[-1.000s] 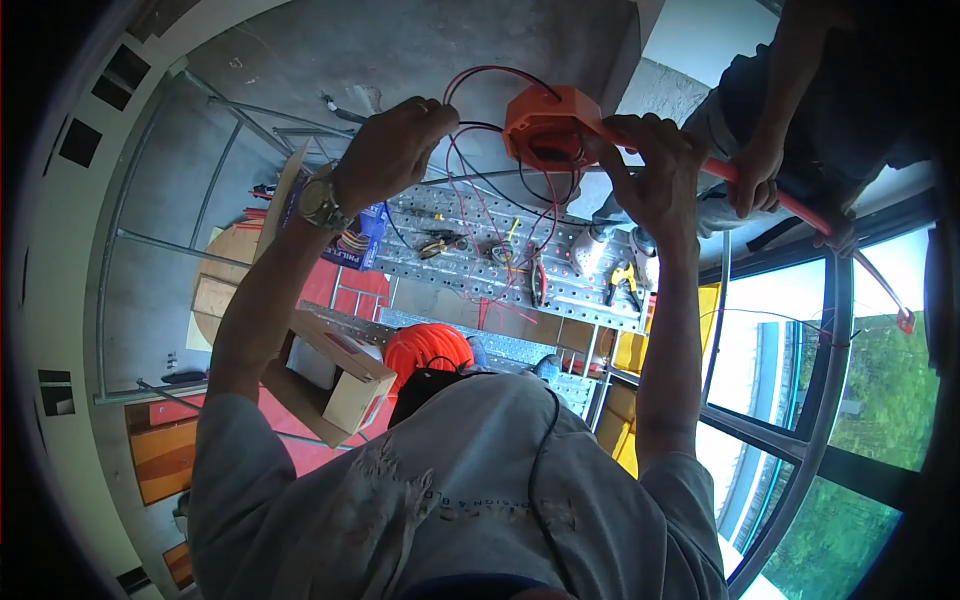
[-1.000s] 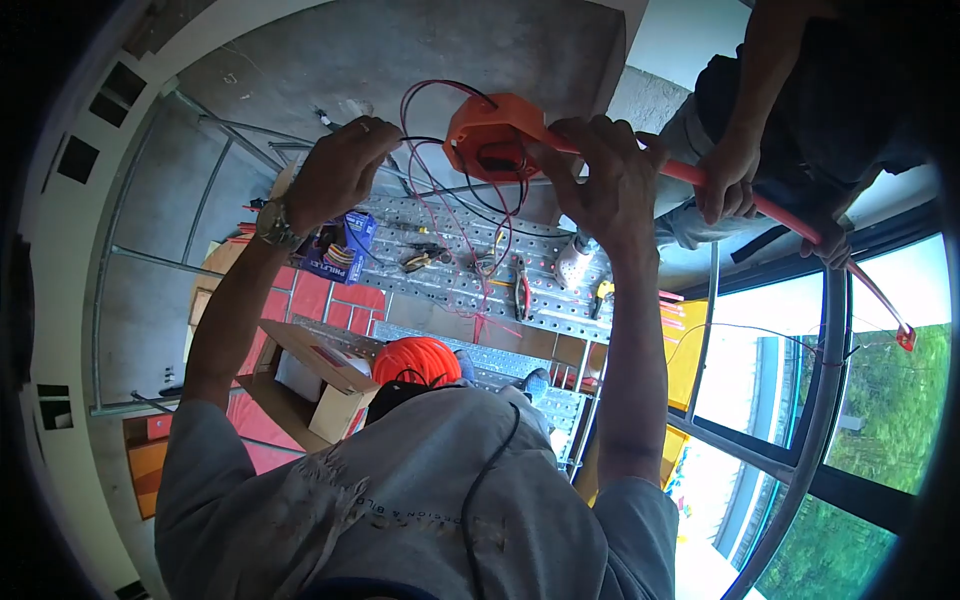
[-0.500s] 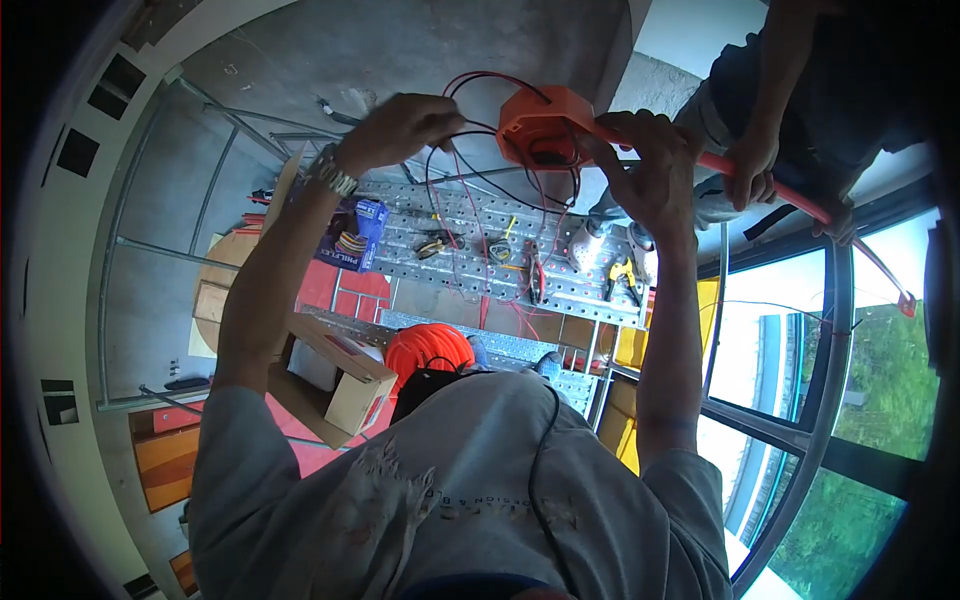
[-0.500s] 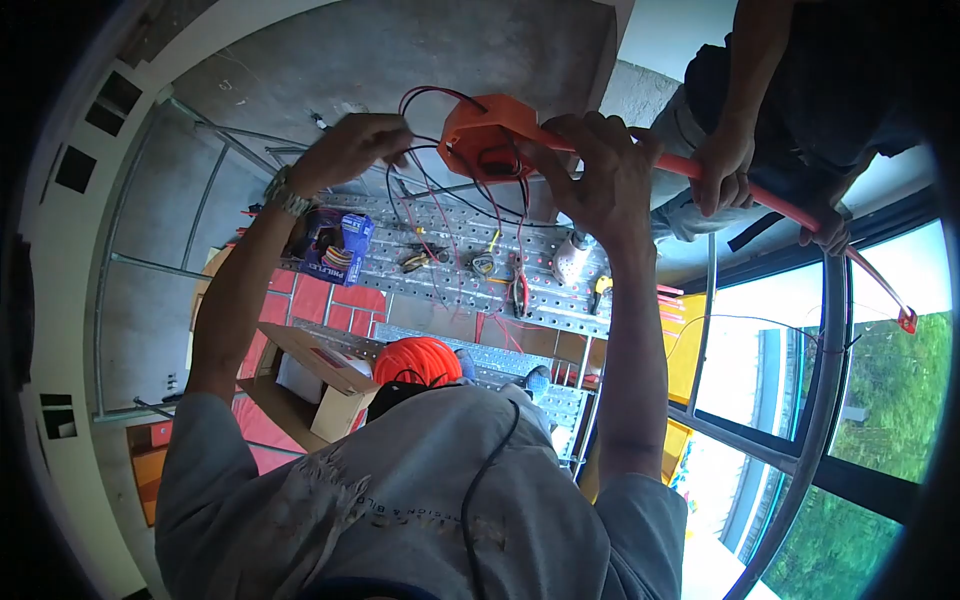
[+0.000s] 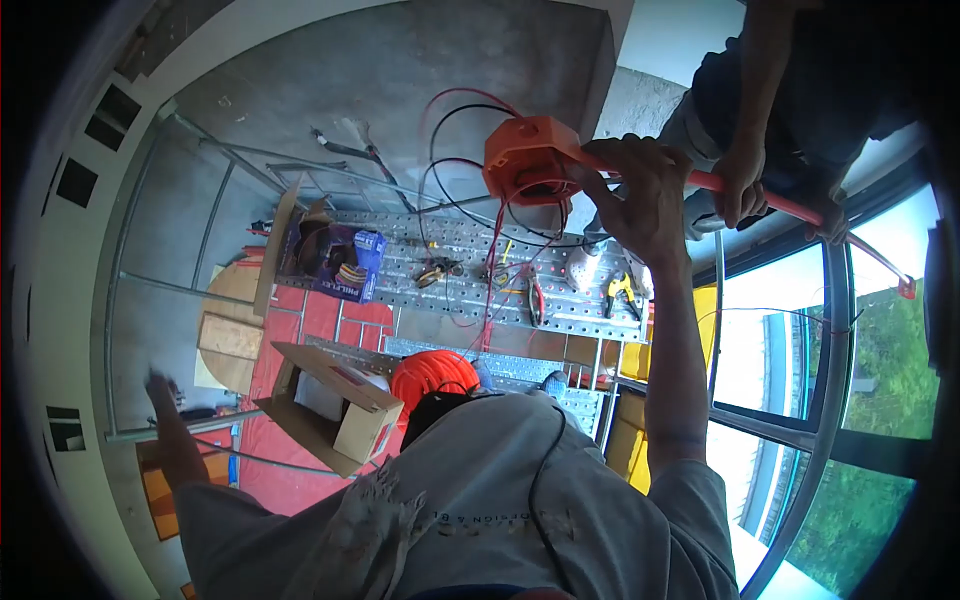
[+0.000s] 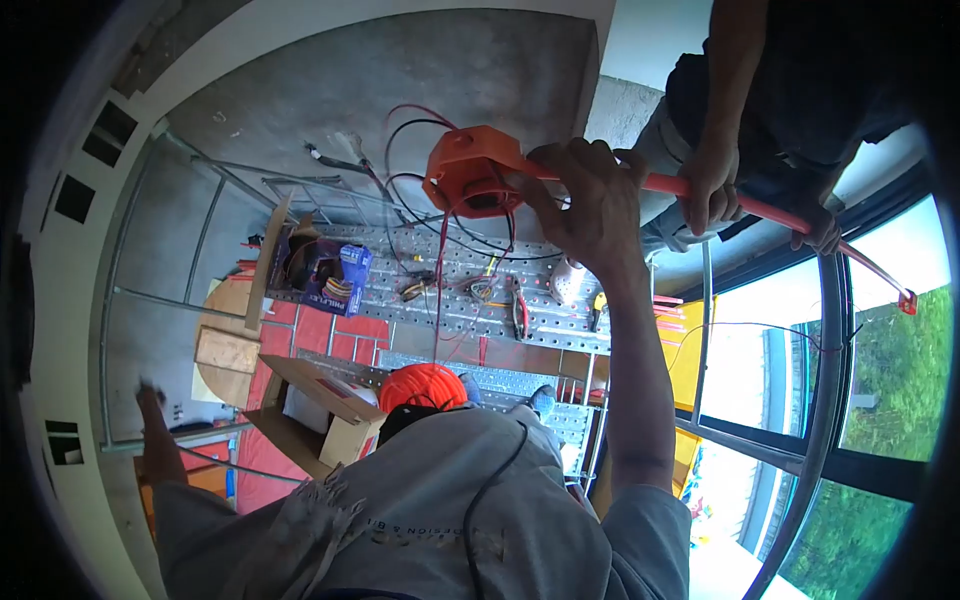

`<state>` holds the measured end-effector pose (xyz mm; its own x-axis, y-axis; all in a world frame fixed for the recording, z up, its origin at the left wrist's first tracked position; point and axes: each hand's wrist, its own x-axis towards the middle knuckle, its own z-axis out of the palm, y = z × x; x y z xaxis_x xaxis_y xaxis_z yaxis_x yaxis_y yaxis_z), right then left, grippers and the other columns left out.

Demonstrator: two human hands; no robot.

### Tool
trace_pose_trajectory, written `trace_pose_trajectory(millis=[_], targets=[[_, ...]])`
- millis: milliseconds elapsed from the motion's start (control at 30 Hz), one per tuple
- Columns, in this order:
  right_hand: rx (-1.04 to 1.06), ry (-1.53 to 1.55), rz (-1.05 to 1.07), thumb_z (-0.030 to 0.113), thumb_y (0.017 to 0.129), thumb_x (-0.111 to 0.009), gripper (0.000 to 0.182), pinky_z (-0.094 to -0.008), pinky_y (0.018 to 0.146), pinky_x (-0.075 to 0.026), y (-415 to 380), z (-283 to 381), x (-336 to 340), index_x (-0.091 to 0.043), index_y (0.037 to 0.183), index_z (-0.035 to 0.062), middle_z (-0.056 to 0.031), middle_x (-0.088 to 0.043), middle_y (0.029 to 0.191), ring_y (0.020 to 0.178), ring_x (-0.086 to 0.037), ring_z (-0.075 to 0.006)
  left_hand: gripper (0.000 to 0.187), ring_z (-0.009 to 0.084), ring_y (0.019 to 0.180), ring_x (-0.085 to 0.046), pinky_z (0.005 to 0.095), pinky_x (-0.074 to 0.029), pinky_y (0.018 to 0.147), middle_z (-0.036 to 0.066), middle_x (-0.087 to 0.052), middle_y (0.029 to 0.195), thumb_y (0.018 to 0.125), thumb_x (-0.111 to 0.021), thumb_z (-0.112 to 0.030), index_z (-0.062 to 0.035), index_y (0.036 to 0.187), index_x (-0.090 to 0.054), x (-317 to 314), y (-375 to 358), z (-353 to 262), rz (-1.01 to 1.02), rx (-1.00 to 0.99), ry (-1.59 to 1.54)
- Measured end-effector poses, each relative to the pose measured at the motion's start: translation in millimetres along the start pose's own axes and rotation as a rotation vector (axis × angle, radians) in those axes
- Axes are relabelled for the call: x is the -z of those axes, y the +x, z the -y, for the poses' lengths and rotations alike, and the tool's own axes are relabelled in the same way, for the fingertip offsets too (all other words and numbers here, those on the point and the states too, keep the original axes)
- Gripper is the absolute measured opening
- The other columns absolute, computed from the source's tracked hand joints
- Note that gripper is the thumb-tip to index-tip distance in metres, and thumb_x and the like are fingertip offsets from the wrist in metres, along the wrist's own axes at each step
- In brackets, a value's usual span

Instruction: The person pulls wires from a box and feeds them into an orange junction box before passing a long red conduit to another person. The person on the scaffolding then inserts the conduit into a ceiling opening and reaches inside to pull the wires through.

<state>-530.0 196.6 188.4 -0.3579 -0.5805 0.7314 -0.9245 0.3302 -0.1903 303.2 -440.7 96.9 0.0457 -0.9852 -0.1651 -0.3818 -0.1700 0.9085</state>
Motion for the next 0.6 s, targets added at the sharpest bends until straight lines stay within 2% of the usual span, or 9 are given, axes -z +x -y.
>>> trace_pose_trajectory(millis=[33, 133, 200, 233, 267, 400, 433, 500, 600], targets=[[-0.029, 0.002, 0.036, 0.038, 0.090, -0.080, 0.028, -0.0467, 0.093, -0.036, 4.3, 4.7, 4.0, -0.076, 0.101, 0.0137, 0.0000, -0.074, 0.088, 0.086, -0.069, -0.0190, 0.030, 0.0275, 0.069, -0.070, 0.0447, -0.061, 0.072, 0.013, -0.074, 0.080, 0.098, -0.062, -0.036, -0.0105, 0.088, -0.073, 29.2, -50.2, 34.5, 0.242, 0.126, -0.201], [-0.061, 0.003, 0.066, 0.036, 0.092, -0.079, 0.026, -0.0466, 0.096, -0.037, 7.1, 8.6, 5.8, -0.078, 0.102, 0.0118, -0.0026, -0.076, 0.090, 0.087, -0.070, -0.0202, 0.031, 0.0230, 0.064, -0.061, 0.0336, -0.055, 0.054, 0.003, -0.060, 0.074, 0.103, -0.060, -0.043, -0.0128, 0.095, -0.062, -0.5, -126.8, 158.2, -0.293, 0.435, -0.409], [-0.050, 0.000, 0.062, 0.036, 0.092, -0.078, 0.025, -0.0465, 0.096, -0.037, 8.0, 6.3, 2.6, -0.078, 0.102, 0.0119, -0.0025, -0.076, 0.090, 0.087, -0.070, -0.0200, 0.015, 0.0341, 0.069, -0.066, 0.0512, -0.057, 0.058, 0.014, -0.067, 0.085, 0.093, -0.066, -0.029, -0.0139, 0.096, -0.064, -33.2, -151.9, 201.7, 0.025, 0.989, -0.348], [-0.021, 0.005, 0.010, 0.039, 0.091, -0.079, 0.027, -0.0461, 0.093, -0.036, 6.7, 3.6, -1.1, -0.077, 0.100, 0.0135, -0.0004, -0.073, 0.085, 0.085, -0.068, -0.0187, 0.014, 0.0363, 0.067, -0.064, 0.0501, -0.056, 0.059, 0.015, -0.065, 0.078, 0.093, -0.066, -0.028, -0.0146, 0.094, -0.064, -63.3, -175.9, 236.4, 0.025, 0.737, -0.300], [0.013, 0.013, -0.048, 0.043, 0.089, -0.079, 0.029, -0.0458, 0.090, -0.034, 8.5, 2.7, -4.6, -0.075, 0.098, 0.0151, 0.0018, -0.070, 0.081, 0.082, -0.066, -0.0174, 0.016, 0.0318, 0.066, -0.064, 0.0480, -0.057, 0.064, 0.012, -0.063, 0.078, 0.095, -0.068, -0.029, -0.0142, 0.093, -0.062, -90.8, -185.7, 257.9, 0.049, 0.824, -0.360], [-0.007, -0.012, 0.019, 0.042, 0.090, -0.079, 0.029, -0.0458, 0.091, -0.035, 12.5, 10.7, -1.5, -0.076, 0.098, 0.0147, 0.0018, -0.070, 0.080, 0.083, -0.066, -0.0174, 0.032, 0.0239, 0.077, -0.065, 0.0410, -0.057, 0.070, 0.004, -0.063, 0.080, 0.101, -0.065, -0.043, -0.0124, 0.095, -0.065, -221.8, -186.5, 293.4, 0.364, 0.376, 0.006], [-0.007, -0.010, 0.015, 0.042, 0.090, -0.079, 0.029, -0.0458, 0.091, -0.035, 11.1, 10.0, -3.4, -0.076, 0.098, 0.0146, 0.0020, -0.070, 0.080, 0.083, -0.067, -0.0174, 0.030, 0.0242, 0.084, -0.068, 0.0410, -0.057, 0.074, 0.006, -0.067, 0.084, 0.102, -0.064, -0.041, -0.0114, 0.096, -0.066, -262.8, -192.5, 269.1, 0.313, 0.208, 0.060], [-0.004, -0.011, 0.007, 0.042, 0.090, -0.079, 0.029, -0.0458, 0.091, -0.035, 8.6, 7.4, -8.1, -0.076, 0.099, 0.0146, 0.0022, -0.069, 0.079, 0.083, -0.067, -0.0175, 0.032, 0.0277, 0.086, -0.069, 0.0405, -0.056, 0.079, 0.009, -0.069, 0.091, 0.105, -0.063, -0.035, -0.0044, 0.103, -0.069, -329.5, -203.7, 180.7, 0.369, -0.597, 0.561], [-0.019, 0.001, 0.007, 0.042, 0.089, -0.080, 0.030, -0.0473, 0.093, -0.035, 4.2, 1.4, -13.4, -0.076, 0.100, 0.0145, 0.0027, -0.069, 0.080, 0.085, -0.067, -0.0172, 0.028, 0.0315, 0.092, -0.070, 0.0428, -0.055, 0.085, 0.014, -0.072, 0.103, 0.105, -0.063, -0.025, 0.0014, 0.113, -0.068, -432.4, -267.2, 32.8, 0.393, -0.609, 0.207]])
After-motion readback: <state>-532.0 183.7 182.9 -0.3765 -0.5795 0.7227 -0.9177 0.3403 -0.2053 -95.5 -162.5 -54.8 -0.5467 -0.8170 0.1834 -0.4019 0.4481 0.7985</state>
